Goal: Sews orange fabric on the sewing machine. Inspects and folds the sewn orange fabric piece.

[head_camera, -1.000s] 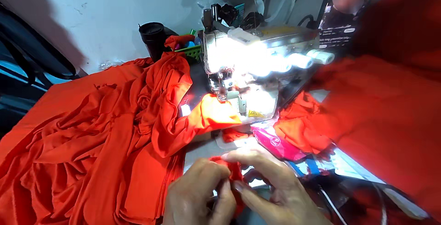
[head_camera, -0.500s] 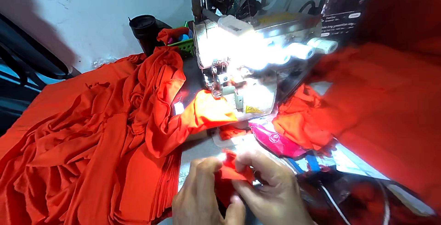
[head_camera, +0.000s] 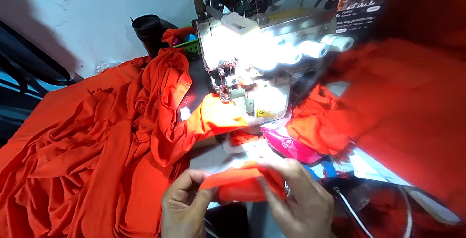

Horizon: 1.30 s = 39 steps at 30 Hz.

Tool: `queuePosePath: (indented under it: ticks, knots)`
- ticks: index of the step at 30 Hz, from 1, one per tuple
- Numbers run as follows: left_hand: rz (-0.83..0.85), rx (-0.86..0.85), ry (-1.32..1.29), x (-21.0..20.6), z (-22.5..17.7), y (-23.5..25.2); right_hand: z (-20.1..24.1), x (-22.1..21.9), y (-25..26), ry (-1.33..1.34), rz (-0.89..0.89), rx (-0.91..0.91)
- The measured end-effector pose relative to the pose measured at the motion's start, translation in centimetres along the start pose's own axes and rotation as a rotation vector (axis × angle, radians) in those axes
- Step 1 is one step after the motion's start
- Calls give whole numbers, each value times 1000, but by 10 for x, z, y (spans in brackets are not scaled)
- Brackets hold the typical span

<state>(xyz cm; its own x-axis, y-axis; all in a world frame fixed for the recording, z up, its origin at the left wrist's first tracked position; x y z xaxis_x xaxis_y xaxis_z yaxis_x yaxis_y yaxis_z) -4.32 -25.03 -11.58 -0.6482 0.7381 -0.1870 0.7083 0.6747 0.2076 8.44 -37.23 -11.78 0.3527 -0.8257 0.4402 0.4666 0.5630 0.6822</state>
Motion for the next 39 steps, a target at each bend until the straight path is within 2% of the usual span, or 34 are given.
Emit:
queuePosePath:
  ticks: [2,4,6,9,11,12,16,17,19,21,22,25,27,29,31,32,34,36,38,39]
  knots:
    - [77,182,-465,-4,-2,-5,-12,-5,1,80,12,-110]
    - [68,255,-680,-6,-5,-7,-18,-11,0,280,52,-237]
    - [0,275,-675,-5,-6,-3,-16,-15,-1,753,106,-392]
    - [-50,295,-492,-1,-1,4,-2,-19,-2,1696,104,-672]
    - [-27,231,-347,-1,6,10,5,-23,-3,1974,82,-719]
    - [-28,148,-224,0,7,12,4,-25,-4,1993,61,-724]
    - [21,-352,594,9,-21,10,-1,-27,-6,1841,-23,-835]
    - [75,-414,711,5,-31,9,0,-25,-5,1801,-43,-861]
    - [193,-398,816,-5,-36,8,6,-22,-5,1752,-52,-855]
    - [254,-315,766,-10,-30,12,9,-18,-5,1758,-7,-742]
    - [303,-277,642,-8,-28,15,8,-15,-4,1727,31,-673]
    - [516,-187,134,-5,-33,21,-2,-9,8,1357,78,-645]
    - [587,-124,-17,-10,-34,24,-12,-11,14,1151,291,-551]
    - [472,-55,-38,-13,-33,27,-17,-16,20,1071,459,-348]
    - [359,-3,-44,-10,-29,29,-17,-16,26,1097,473,-223]
    - [356,11,-70,-6,-24,30,-17,-15,27,1192,463,-213]
    - [326,51,-135,-2,-17,32,-15,-16,23,1421,444,-311]
    - [333,90,-205,-2,-12,31,-14,-21,15,1626,474,-488]
    - [352,108,-246,-6,-9,33,-10,-28,7,1694,576,-665]
    - [369,113,-252,-8,-8,35,-8,-31,3,1697,624,-698]
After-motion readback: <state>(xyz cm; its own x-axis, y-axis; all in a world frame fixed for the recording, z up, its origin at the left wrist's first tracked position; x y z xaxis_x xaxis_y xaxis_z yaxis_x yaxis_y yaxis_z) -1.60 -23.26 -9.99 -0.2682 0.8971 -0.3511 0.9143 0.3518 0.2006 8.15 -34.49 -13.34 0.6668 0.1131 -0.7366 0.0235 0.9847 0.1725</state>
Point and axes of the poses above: each hand's wrist, its own y-axis towards the middle knuckle, its own x-axis out of the back of the hand, z = x × y, the point moved 4 cm from there along y, towards the middle knuckle, and after that the axes turned 10 degrees about z, right-handed, at the moved point
